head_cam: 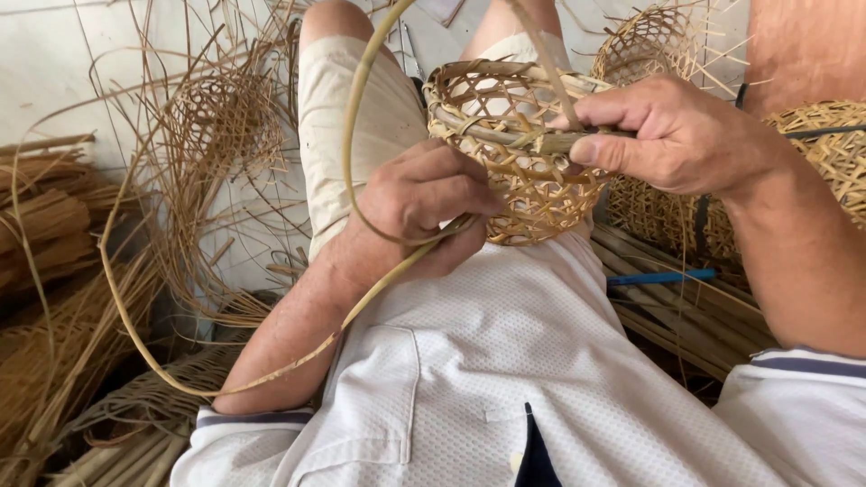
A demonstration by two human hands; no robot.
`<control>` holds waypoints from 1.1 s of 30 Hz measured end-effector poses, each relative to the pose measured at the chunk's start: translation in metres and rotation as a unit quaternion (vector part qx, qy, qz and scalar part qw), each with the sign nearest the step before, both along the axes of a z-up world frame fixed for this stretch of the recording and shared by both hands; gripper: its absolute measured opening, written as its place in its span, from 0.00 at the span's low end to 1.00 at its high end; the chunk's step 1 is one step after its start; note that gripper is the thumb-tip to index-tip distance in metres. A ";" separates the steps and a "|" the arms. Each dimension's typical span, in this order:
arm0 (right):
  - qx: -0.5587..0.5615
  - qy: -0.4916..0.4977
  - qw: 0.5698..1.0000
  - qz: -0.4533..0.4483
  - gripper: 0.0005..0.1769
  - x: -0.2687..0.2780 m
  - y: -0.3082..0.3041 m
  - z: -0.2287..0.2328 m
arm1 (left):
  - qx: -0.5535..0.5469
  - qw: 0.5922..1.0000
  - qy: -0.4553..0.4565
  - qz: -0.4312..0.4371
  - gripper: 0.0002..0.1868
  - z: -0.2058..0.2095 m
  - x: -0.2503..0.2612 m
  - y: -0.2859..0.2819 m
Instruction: Weaving a small basket using thin wooden or bamboo strips at a fast pace.
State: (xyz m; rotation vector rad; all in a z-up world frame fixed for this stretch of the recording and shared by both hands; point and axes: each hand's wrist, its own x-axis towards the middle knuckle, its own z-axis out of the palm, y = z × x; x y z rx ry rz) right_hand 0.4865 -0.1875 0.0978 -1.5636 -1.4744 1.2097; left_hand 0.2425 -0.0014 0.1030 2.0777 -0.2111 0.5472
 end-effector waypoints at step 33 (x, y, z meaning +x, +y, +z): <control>0.003 0.010 1.000 -0.013 0.16 -0.009 0.007 0.008 | 0.269 0.955 -0.053 0.110 0.09 -0.033 0.027 -0.016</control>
